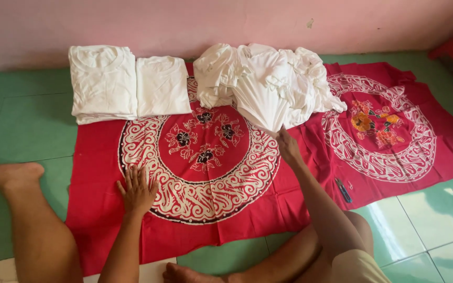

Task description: The person sits on the floor and folds white shirts by hand. They smooth out the fabric, fold the sleeves and sides, and then fold the shirt into a compact rectangle. The folded shirts are placed in a neat stack on a red patterned mat.

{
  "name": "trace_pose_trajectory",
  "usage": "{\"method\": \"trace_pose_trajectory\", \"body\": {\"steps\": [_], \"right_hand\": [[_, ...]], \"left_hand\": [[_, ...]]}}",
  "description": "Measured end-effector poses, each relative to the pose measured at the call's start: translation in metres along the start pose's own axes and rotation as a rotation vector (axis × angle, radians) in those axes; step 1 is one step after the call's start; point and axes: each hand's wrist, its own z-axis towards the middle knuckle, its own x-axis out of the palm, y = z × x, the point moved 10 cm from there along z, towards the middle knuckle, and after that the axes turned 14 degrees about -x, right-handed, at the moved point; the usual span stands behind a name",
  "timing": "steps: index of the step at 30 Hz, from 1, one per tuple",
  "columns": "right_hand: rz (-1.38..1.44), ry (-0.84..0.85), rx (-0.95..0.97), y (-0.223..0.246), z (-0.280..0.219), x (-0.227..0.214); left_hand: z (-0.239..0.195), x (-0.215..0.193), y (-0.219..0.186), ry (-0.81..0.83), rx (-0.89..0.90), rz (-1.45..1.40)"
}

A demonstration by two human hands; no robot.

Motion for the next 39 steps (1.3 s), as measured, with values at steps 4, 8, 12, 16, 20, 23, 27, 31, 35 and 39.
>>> {"method": "trace_pose_trajectory", "body": {"steps": [4,8,12,16,20,23,27,31,35,39], "right_hand": [[0.055,0.035,-0.014,-0.034,-0.034,0.033],[0.133,0.102,-0.076,-0.026,-0.055,0.052],[0.207,0.128,-0.076,-0.005,-0.072,0.056],[0.118,0.11,-0.244,0.003,-0.052,0.056],[-0.128,0.081,-0.277,0.025,-0.018,0.05],[-0.386,0.198,-0.102,0.01,0.026,0.05],[-0.507,0.158,-0.003,-0.041,0.096,0.046],[-0.485,0.213,0.003,-0.078,0.143,0.058],[-0.642,0.05,-0.177,-0.124,0.198,0.058],[-0.498,0.131,0.298,-0.102,0.207,0.023]], "left_hand": [[0.005,0.011,0.006,0.028,0.003,0.017],[0.005,0.01,0.005,0.054,-0.006,-0.004],[-0.002,-0.004,-0.003,-0.001,0.024,-0.028],[-0.009,-0.013,-0.009,-0.068,0.052,-0.006],[-0.01,-0.018,-0.011,-0.082,0.052,-0.025],[-0.008,-0.019,-0.011,-0.061,0.037,-0.027],[-0.011,-0.03,-0.018,-0.14,0.084,-0.035],[-0.007,-0.024,-0.014,-0.077,0.038,-0.035],[-0.006,-0.024,-0.012,-0.163,0.059,-0.026],[-0.005,-0.027,-0.014,-0.098,0.039,-0.03]]}}
